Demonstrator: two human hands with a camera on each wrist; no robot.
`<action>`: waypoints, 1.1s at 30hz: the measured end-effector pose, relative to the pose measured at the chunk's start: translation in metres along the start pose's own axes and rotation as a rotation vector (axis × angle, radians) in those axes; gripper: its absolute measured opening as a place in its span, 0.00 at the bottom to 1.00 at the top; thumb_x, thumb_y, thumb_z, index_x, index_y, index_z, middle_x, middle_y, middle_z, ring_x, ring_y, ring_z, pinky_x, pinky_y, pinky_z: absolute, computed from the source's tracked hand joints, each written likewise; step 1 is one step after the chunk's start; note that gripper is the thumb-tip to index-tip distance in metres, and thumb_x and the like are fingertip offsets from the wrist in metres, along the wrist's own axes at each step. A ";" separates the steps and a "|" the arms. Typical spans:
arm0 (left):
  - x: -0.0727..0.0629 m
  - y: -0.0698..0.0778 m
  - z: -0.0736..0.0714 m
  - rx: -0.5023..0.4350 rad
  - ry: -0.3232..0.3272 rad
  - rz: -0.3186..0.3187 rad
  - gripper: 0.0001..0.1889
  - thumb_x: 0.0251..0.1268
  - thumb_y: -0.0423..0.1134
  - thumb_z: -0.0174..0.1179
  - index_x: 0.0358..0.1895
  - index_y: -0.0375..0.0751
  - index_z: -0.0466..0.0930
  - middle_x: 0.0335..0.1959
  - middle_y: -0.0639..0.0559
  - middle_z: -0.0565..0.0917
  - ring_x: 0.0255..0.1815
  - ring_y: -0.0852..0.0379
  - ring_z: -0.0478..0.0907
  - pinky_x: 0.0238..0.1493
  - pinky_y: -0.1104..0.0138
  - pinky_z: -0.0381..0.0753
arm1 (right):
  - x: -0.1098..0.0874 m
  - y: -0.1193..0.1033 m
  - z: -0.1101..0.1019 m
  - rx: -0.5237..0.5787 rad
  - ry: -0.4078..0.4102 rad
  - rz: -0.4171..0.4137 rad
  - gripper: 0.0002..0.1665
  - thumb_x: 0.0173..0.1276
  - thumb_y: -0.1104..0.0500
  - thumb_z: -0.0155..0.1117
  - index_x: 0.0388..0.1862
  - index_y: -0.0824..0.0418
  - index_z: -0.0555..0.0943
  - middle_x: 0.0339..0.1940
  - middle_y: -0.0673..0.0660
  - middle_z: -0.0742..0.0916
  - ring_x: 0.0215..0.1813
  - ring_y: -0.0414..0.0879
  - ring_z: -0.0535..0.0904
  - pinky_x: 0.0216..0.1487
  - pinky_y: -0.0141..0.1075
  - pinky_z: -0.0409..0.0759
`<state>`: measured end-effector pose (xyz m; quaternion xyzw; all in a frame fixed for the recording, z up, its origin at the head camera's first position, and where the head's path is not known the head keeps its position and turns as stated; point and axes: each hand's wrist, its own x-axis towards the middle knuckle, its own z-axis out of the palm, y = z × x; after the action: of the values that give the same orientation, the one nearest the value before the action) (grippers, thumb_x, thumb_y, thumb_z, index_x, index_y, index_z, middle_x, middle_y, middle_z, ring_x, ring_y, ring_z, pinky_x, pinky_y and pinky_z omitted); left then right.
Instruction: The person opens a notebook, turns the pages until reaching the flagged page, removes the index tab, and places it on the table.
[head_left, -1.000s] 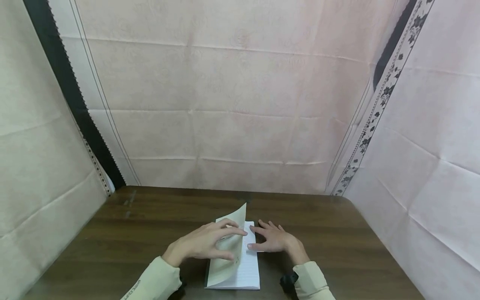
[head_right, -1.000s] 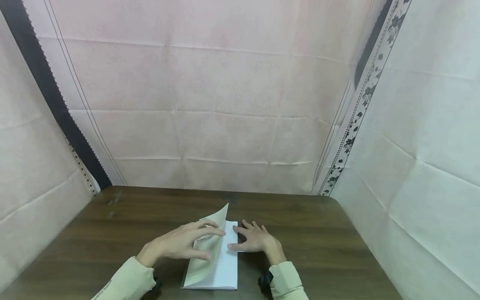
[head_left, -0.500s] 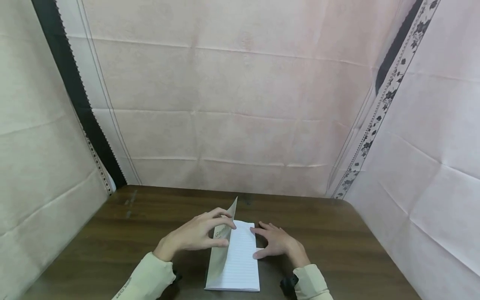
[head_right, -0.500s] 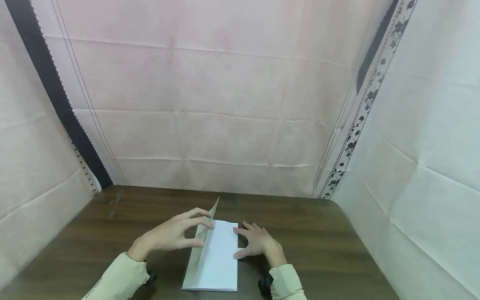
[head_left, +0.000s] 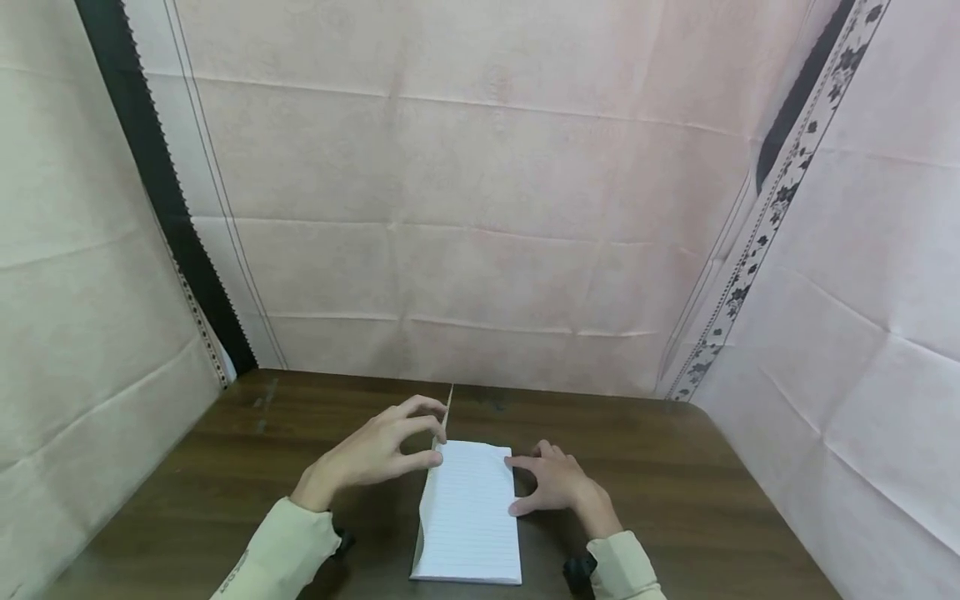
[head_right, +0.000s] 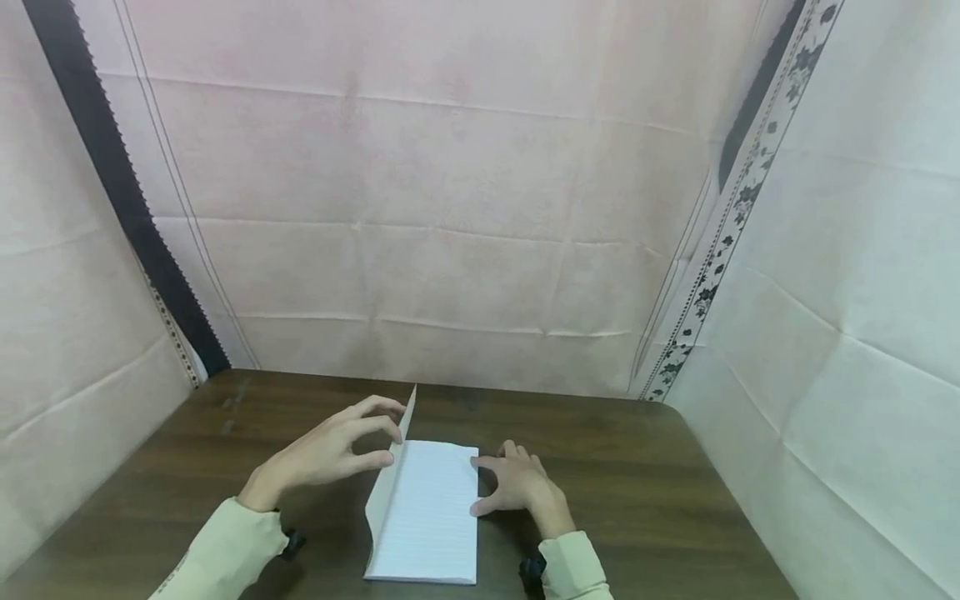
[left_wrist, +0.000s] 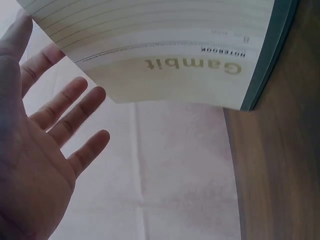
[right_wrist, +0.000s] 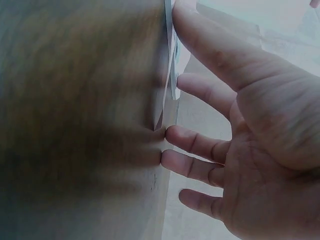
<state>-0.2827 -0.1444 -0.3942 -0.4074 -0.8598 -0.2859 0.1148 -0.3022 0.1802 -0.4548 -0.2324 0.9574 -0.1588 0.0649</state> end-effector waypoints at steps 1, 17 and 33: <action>0.000 -0.001 -0.001 -0.001 0.010 -0.002 0.08 0.69 0.58 0.60 0.47 0.69 0.78 0.68 0.54 0.71 0.64 0.48 0.72 0.57 0.44 0.73 | -0.001 0.001 -0.001 -0.001 -0.005 -0.001 0.48 0.51 0.37 0.79 0.70 0.50 0.76 0.54 0.61 0.75 0.53 0.55 0.69 0.54 0.60 0.69; -0.007 -0.018 -0.020 0.085 0.025 -0.004 0.11 0.67 0.60 0.61 0.31 0.65 0.74 0.69 0.53 0.75 0.73 0.51 0.67 0.74 0.41 0.48 | 0.001 0.006 0.001 0.073 -0.072 0.020 0.49 0.54 0.38 0.77 0.74 0.49 0.71 0.59 0.61 0.80 0.61 0.61 0.74 0.64 0.69 0.61; -0.018 -0.027 -0.035 0.153 0.001 -0.187 0.20 0.65 0.66 0.59 0.43 0.55 0.85 0.55 0.55 0.83 0.65 0.44 0.73 0.69 0.41 0.56 | -0.002 0.007 -0.001 0.100 -0.075 0.012 0.49 0.55 0.39 0.77 0.74 0.49 0.71 0.58 0.63 0.78 0.59 0.62 0.74 0.56 0.67 0.70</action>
<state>-0.2930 -0.1897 -0.3845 -0.3153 -0.9132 -0.2290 0.1189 -0.3038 0.1868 -0.4561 -0.2288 0.9466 -0.1972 0.1131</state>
